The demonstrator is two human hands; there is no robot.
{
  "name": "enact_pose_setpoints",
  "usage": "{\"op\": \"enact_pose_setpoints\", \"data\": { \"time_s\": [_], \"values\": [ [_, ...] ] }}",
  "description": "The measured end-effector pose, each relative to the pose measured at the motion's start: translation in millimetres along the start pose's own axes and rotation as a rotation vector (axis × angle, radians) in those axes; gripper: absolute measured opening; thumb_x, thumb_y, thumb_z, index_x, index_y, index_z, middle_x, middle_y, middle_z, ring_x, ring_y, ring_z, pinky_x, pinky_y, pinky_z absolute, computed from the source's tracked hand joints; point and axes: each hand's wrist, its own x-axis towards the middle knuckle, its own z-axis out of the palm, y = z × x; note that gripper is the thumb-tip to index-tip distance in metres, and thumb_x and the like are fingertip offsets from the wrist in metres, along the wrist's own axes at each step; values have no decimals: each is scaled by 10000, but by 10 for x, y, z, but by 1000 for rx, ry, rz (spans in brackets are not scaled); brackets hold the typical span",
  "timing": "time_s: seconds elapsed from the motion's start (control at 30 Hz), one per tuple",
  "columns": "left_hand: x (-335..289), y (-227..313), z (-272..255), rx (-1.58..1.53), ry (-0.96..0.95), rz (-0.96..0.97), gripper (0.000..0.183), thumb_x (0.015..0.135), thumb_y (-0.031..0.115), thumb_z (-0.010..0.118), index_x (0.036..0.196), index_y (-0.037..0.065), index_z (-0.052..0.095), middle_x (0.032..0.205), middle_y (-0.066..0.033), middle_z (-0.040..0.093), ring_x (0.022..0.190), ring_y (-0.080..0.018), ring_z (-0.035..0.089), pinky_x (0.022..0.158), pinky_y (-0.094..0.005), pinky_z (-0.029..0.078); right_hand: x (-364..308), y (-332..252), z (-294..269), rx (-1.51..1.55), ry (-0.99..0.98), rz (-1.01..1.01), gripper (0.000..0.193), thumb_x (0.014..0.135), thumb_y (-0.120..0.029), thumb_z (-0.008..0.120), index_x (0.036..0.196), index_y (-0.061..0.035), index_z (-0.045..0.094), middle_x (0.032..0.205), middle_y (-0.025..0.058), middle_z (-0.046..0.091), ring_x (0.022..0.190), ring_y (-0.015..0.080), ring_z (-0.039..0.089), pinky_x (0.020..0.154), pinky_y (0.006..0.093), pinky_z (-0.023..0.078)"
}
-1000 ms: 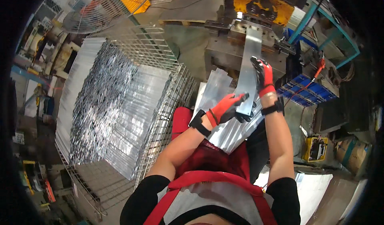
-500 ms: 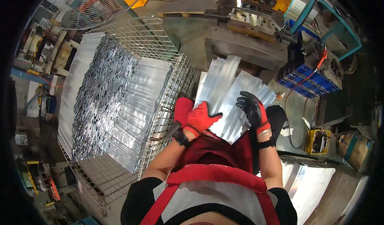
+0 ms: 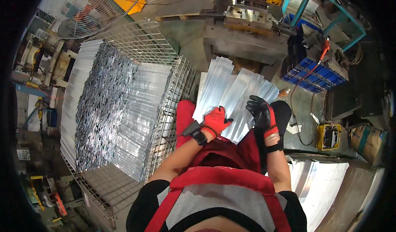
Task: Placing metal sheets into a press machine for stamping and stacking the finished parts into a crate.
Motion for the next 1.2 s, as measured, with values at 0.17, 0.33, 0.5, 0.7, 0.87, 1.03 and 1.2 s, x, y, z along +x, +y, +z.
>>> {"op": "enact_pose_setpoints", "data": {
  "time_s": [0.17,0.33,0.5,0.7,0.87,1.03,1.2],
  "values": [
    [100,-125,431,106,163,46,443,718,392,637,961,59,474,858,-127,530,736,-274,574,593,-396,468,-37,-42,113,-29,28,9,493,896,-371,469,1199,18,472,1050,115,578,954,205,567,884,354,447],
    [48,15,145,-27,181,21,398,725,376,632,920,57,494,822,-132,549,727,-285,582,599,-407,470,-29,-3,105,-41,40,-11,423,918,-304,443,1190,18,474,1079,120,562,980,202,556,887,355,448],
    [119,19,247,-8,124,18,413,733,389,620,928,46,498,853,-144,559,734,-289,589,602,-410,470,-10,-7,191,-41,23,21,390,922,-270,441,1183,18,476,1051,117,571,961,200,562,872,346,458],
    [168,-11,144,-9,98,98,425,747,425,599,917,49,497,835,-145,559,717,-288,591,599,-410,467,-31,-4,66,-88,163,-61,421,907,-290,471,1176,34,485,983,122,593,896,200,582,862,324,454],
    [30,-177,14,-182,283,40,344,780,358,591,982,84,544,892,-134,575,756,-304,591,640,-403,472,4,-43,-348,-293,813,-338,308,872,-179,519,1122,0,534,975,77,599,882,161,574,796,274,450],
    [89,-297,-194,-342,373,-56,298,807,251,565,1064,100,554,951,-138,575,862,-318,577,724,-405,476,28,570,-1718,-813,681,-71,281,869,-232,502,1070,-40,539,957,108,567,829,183,538,733,312,437],
    [23,-512,-168,-137,467,-125,493,787,308,562,1238,143,450,1173,-171,481,972,-365,522,838,-448,425,42,994,-1663,-839,461,22,140,852,-172,452,884,-61,531,664,48,523,583,188,533,538,317,436]
  ]
}}
